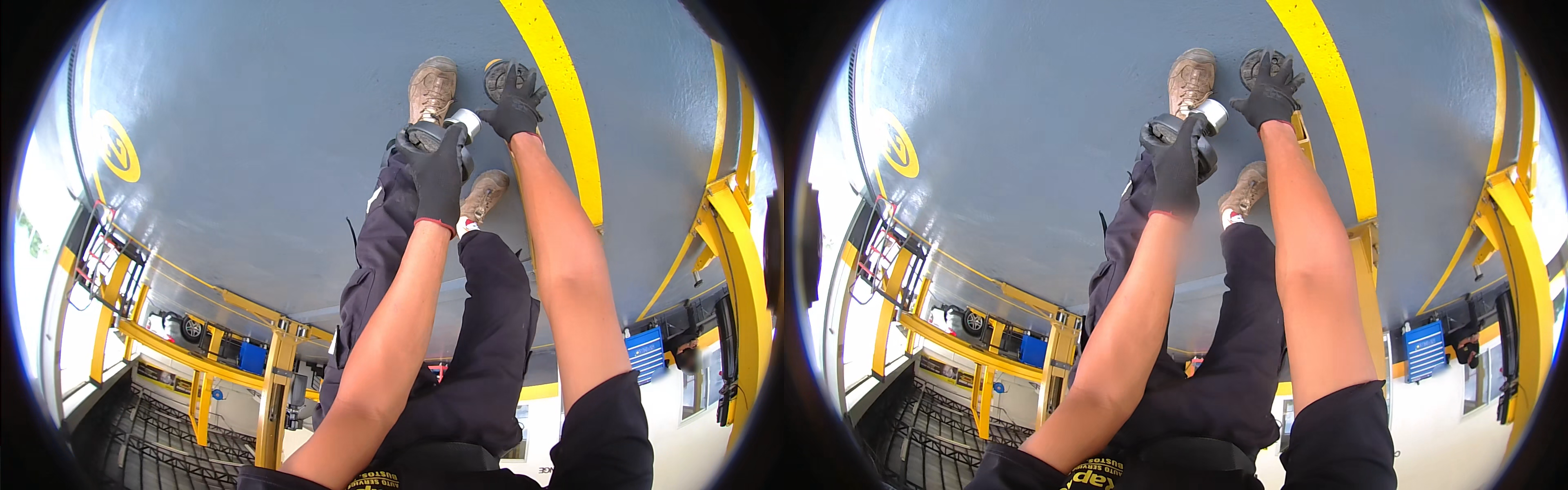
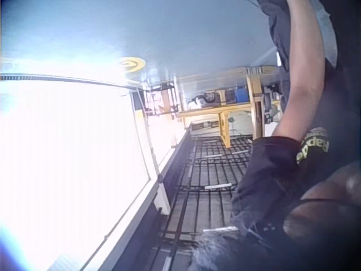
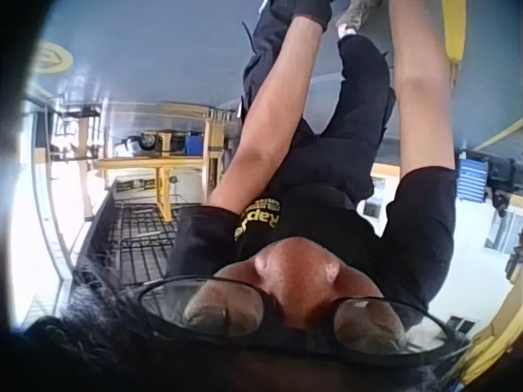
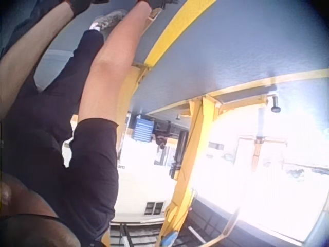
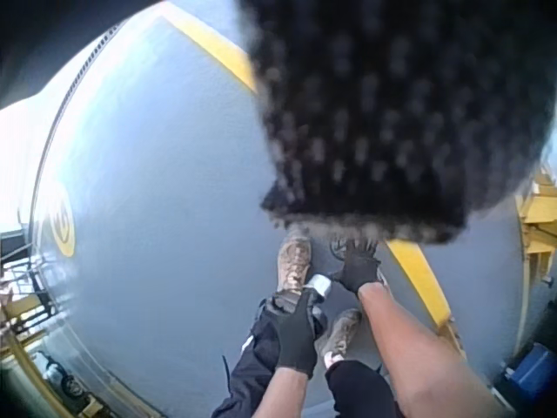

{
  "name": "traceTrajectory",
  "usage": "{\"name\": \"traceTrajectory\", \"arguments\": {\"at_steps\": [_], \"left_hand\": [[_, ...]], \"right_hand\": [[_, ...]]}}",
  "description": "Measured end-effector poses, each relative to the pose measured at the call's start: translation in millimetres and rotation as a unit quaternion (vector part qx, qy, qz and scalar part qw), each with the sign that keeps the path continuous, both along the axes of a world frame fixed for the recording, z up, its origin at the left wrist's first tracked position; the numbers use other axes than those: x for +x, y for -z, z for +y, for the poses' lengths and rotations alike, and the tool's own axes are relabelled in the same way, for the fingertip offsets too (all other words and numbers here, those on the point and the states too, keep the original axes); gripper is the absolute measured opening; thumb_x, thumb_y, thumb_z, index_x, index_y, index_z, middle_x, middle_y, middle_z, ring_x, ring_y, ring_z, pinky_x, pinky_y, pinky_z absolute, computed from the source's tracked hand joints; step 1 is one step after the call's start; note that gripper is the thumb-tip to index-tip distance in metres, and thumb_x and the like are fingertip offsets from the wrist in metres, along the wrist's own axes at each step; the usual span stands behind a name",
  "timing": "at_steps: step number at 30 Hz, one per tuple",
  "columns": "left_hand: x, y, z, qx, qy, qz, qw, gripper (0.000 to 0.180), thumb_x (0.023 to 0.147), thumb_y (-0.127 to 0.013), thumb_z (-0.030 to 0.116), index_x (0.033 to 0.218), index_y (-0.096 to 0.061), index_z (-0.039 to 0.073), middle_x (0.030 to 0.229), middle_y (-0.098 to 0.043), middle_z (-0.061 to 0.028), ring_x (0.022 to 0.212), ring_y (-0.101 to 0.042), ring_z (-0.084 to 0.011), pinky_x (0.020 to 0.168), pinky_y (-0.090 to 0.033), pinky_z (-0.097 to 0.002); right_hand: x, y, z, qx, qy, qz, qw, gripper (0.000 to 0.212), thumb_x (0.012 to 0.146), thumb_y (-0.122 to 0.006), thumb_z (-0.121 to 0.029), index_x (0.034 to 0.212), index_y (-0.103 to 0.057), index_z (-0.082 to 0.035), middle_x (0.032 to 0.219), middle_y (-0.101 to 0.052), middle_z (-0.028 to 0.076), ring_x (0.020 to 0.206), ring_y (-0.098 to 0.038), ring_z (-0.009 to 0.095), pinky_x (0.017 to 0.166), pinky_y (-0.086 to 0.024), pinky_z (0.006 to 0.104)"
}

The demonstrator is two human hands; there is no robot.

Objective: The person cleans a cylindrical metal part with a spring using a sanding block and a spray can. They repeatedly rub the part on a cardboard-covered table, apply spray, and wipe it down. The person also walks around the garage briefly before returning to the table to continue cleaning.

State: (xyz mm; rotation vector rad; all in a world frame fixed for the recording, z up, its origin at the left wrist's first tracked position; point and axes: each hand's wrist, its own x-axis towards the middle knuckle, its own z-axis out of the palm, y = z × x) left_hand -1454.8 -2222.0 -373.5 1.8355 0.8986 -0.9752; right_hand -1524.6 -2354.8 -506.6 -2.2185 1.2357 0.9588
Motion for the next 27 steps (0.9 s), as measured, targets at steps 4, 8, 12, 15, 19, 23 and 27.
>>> {"name": "traceTrajectory", "arguments": {"at_steps": [4,8,12,15,19,23,27], "left_hand": [[28,-1,-4,-0.062,-0.064,0.041,0.995,0.094,0.084,-0.078,0.022,0.151,-0.011,0.014,0.119,-0.049,-0.015,0.092,-0.058,-0.0179,0.066,-0.052,-0.0337],[30,14,-8,-0.074,-0.041,0.01,0.996,0.094,0.083,-0.079,0.016,0.149,-0.011,0.015,0.119,-0.048,-0.016,0.095,-0.056,-0.0192,0.066,-0.051,-0.0339],[35,22,-14,-0.028,-0.036,0.09,0.995,0.091,0.082,-0.079,0.03,0.151,-0.022,0.01,0.135,-0.045,-0.0137,0.116,-0.051,-0.0217,0.097,-0.044,-0.0347],[38,42,-30,-0.04,-0.036,0.157,0.986,0.079,0.084,-0.077,0.04,0.143,-0.028,0.023,0.132,-0.044,-0.0105,0.113,-0.051,-0.0265,0.085,-0.052,-0.0495],[51,101,-44,-0.088,0.03,0.224,0.97,0.064,0.084,-0.075,0.046,0.135,-0.041,0.027,0.128,-0.049,-0.008,0.115,-0.05,-0.0277,0.083,-0.053,-0.0578],[49,118,-84,-0.045,0.155,0.188,0.969,0.059,0.085,-0.074,0.046,0.134,-0.046,0.025,0.129,-0.052,-0.007,0.113,-0.053,-0.0276,0.086,-0.053,-0.0578],[53,134,-106,-0.074,0.232,0.217,0.945,0.057,0.087,-0.072,0.047,0.133,-0.05,0.022,0.127,-0.057,-0.0088,0.111,-0.056,-0.0288,0.093,-0.052,-0.0593]], "right_hand": [[14,20,-5,-0.057,0.011,0.004,0.998,0.12,0.066,-0.09,-0.048,0.16,-0.019,-0.026,0.16,-0.018,0.024,0.142,-0.026,0.055,0.112,-0.034,0.0637],[16,5,-10,-0.069,0.035,-0.026,0.997,0.097,0.065,-0.09,-0.04,0.148,-0.038,-0.028,0.144,-0.035,0.018,0.123,-0.046,0.05,0.091,-0.054,0.0565],[-6,-47,18,-0.11,0.119,-0.134,0.978,0.097,0.064,-0.089,-0.031,0.146,-0.039,-0.017,0.14,-0.037,0.02,0.127,-0.041,0.044,0.1,-0.044,0.0554],[-31,-93,34,-0.148,0.24,-0.239,0.929,0.096,0.062,-0.088,-0.026,0.142,-0.039,-0.009,0.135,-0.039,0.021,0.126,-0.039,0.039,0.105,-0.037,0.0528],[-52,-143,62,-0.144,0.399,-0.287,0.859,0.095,0.059,-0.088,-0.022,0.139,-0.039,-0.005,0.13,-0.041,0.02,0.122,-0.04,0.038,0.104,-0.036,0.0516],[-76,-163,90,-0.158,0.444,-0.237,0.85,0.097,0.058,-0.088,-0.021,0.14,-0.039,-0.005,0.132,-0.039,0.021,0.122,-0.039,0.038,0.103,-0.037,0.0515],[-90,-164,119,-0.169,0.458,-0.202,0.849,0.1,0.059,-0.089,-0.021,0.143,-0.037,-0.005,0.133,-0.037,0.022,0.125,-0.038,0.039,0.105,-0.037,0.0524]]}}
